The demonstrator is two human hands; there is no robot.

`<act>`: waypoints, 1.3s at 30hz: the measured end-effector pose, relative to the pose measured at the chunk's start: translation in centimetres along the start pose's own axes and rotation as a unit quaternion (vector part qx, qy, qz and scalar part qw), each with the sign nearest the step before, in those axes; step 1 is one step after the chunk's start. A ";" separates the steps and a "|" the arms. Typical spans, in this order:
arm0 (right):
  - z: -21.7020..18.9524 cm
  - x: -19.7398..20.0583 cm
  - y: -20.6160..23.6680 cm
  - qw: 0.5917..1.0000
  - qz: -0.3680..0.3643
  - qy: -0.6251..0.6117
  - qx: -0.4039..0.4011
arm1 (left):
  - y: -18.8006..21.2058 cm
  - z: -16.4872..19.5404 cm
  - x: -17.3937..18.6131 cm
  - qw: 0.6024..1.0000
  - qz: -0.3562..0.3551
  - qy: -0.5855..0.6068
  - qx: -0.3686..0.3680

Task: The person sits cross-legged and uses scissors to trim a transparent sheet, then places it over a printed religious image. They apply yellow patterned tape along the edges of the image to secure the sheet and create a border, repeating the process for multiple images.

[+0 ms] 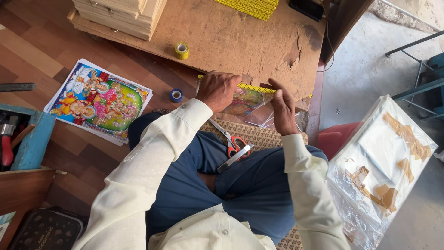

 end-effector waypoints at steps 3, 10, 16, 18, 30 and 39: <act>2.3 0.2 0.1 0.990 0.001 -0.138 0.008 | 0.3 0.7 0.6 1.000 0.017 -0.007 0.002; 2.4 1.5 0.4 0.982 -0.066 -0.172 -0.031 | 0.7 1.4 0.1 0.999 -0.028 -0.043 0.001; -1.0 1.9 1.5 0.988 0.023 0.141 0.064 | 2.6 0.5 4.6 0.975 0.146 -0.169 -0.015; -1.0 2.1 1.6 0.991 0.022 0.127 0.046 | 3.7 -0.4 5.2 0.982 0.142 -0.121 0.015; -7.0 8.5 0.2 0.987 0.091 0.043 0.124 | 8.9 -13.0 9.8 0.892 0.375 0.069 0.244; 4.5 9.4 1.5 0.937 0.217 -0.273 -0.007 | 3.6 -16.8 5.6 0.934 0.314 -0.072 0.158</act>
Point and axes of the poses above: each hand's wrist, its own y-axis away from the middle knuckle, its own x-axis out of the back of the hand, z = x × y, the point moved 10 cm from there along -y, towards the middle knuckle, and after that the axes turned 3 degrees about z, right-handed, at the moved point
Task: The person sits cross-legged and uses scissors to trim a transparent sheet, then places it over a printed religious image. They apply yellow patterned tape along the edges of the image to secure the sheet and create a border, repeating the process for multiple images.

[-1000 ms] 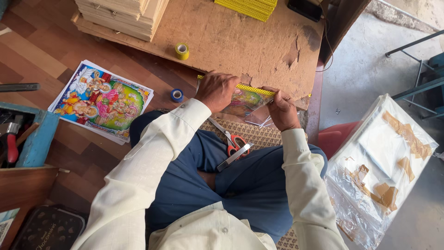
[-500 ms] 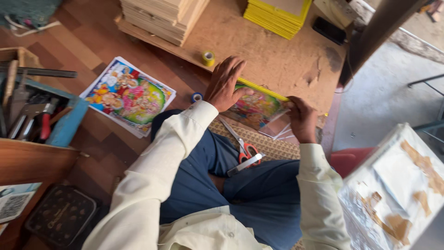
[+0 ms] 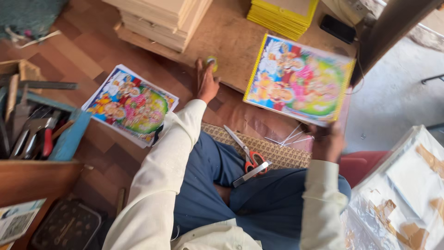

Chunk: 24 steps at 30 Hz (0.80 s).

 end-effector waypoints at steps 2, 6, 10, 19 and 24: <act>6.0 2.4 -0.8 0.990 0.107 -0.028 -0.089 | -0.1 -2.8 -3.2 0.987 -0.106 -0.025 0.114; 12.5 1.8 -1.7 0.978 0.123 -0.062 -0.158 | -1.0 -4.1 -5.9 0.976 -0.146 -0.116 0.110; 15.9 -1.0 -3.0 0.969 0.112 -0.064 -0.211 | -1.8 -5.6 -5.4 0.986 0.013 0.043 0.161; 14.6 0.1 -2.3 0.979 0.141 0.006 -0.147 | 9.2 0.6 -10.6 0.752 -0.270 0.499 0.337; 12.1 -4.3 2.8 0.977 -0.016 0.144 -0.154 | 14.7 6.2 -11.2 0.728 -0.366 0.528 0.239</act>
Point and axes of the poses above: each hand's wrist, its own y-axis away from the middle knuckle, its own x-axis out of the back of the hand, z = x × y, the point moved 10 cm from there along -y, towards the middle knuckle, and after that the axes turned 3 degrees about z, right-handed, at the moved point
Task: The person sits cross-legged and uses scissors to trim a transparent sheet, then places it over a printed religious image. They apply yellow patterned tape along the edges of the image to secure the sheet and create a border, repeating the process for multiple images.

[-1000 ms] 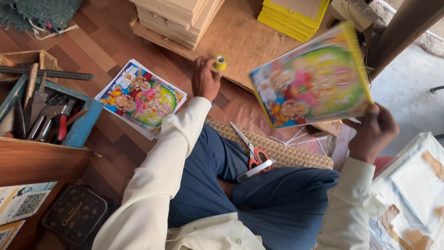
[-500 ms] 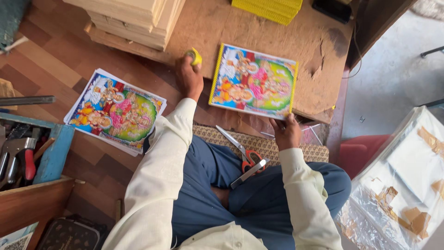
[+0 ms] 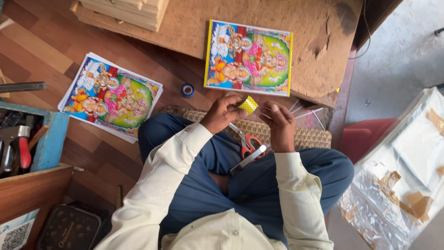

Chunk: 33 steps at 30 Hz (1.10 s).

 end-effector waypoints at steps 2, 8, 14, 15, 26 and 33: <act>-0.9 -2.2 1.5 0.997 -0.077 0.008 -0.005 | 0.2 -1.2 -1.2 0.999 -0.026 -0.020 -0.005; -2.3 -4.3 2.8 0.987 -0.134 0.078 0.041 | 0.4 -2.4 -1.4 0.986 -0.012 -0.163 -0.016; -0.4 -2.2 1.4 0.992 -0.069 0.089 0.057 | 0.2 -2.1 -1.2 0.962 0.006 -0.272 -0.029; -0.1 -1.8 1.1 0.993 -0.065 0.080 0.060 | 0.1 -2.5 -1.1 0.961 0.004 -0.275 -0.016; 4.0 -0.5 -1.2 0.999 -0.042 -0.021 0.011 | -1.0 -3.2 -1.6 0.944 0.013 -0.330 -0.008; 3.2 5.9 -4.8 0.987 0.121 -0.022 0.105 | -2.1 -3.5 1.2 0.886 -0.013 -0.464 0.002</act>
Point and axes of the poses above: each hand's wrist, its own y-axis away from the middle knuckle, its own x-axis out of the back of the hand, z = x × y, the point moved 10 cm from there along -y, towards the middle knuckle, and after that the axes turned 3 degrees about z, right-handed, at the moved point
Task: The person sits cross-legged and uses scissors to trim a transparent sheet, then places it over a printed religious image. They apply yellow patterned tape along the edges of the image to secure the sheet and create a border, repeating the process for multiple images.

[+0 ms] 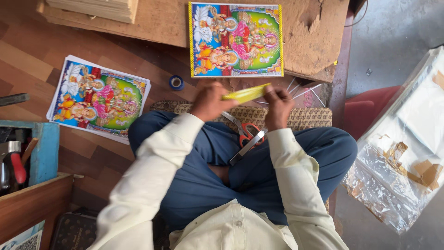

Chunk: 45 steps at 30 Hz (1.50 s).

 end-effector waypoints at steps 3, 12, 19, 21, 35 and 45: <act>-0.4 3.2 -3.1 0.994 0.097 -0.033 0.049 | -0.6 -3.6 5.5 0.998 0.030 -0.044 -0.015; 2.9 3.8 -6.3 0.987 0.148 -0.065 -0.006 | -0.8 -10.6 8.6 0.944 0.099 -0.141 0.281; 4.3 4.3 -8.3 0.985 0.139 -0.095 -0.028 | -1.5 -13.3 8.4 0.933 0.174 0.156 0.275; 4.8 4.3 -8.7 0.986 0.137 -0.094 -0.028 | -2.0 -13.8 7.5 0.928 0.138 0.218 0.270; 6.3 4.8 -9.6 0.985 0.154 -0.075 -0.037 | -2.7 -13.4 8.2 0.941 0.128 0.153 0.274; 6.4 4.4 -9.5 0.985 0.158 -0.057 -0.024 | -2.7 -13.5 8.6 0.942 0.129 0.154 0.269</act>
Point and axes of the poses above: each hand's wrist, its own y-axis away from the middle knuckle, its own x-axis out of the back of the hand, z = x × y, the point moved 10 cm from there along -y, towards the middle knuckle, and after that the axes turned 3 degrees about z, right-handed, at the moved point
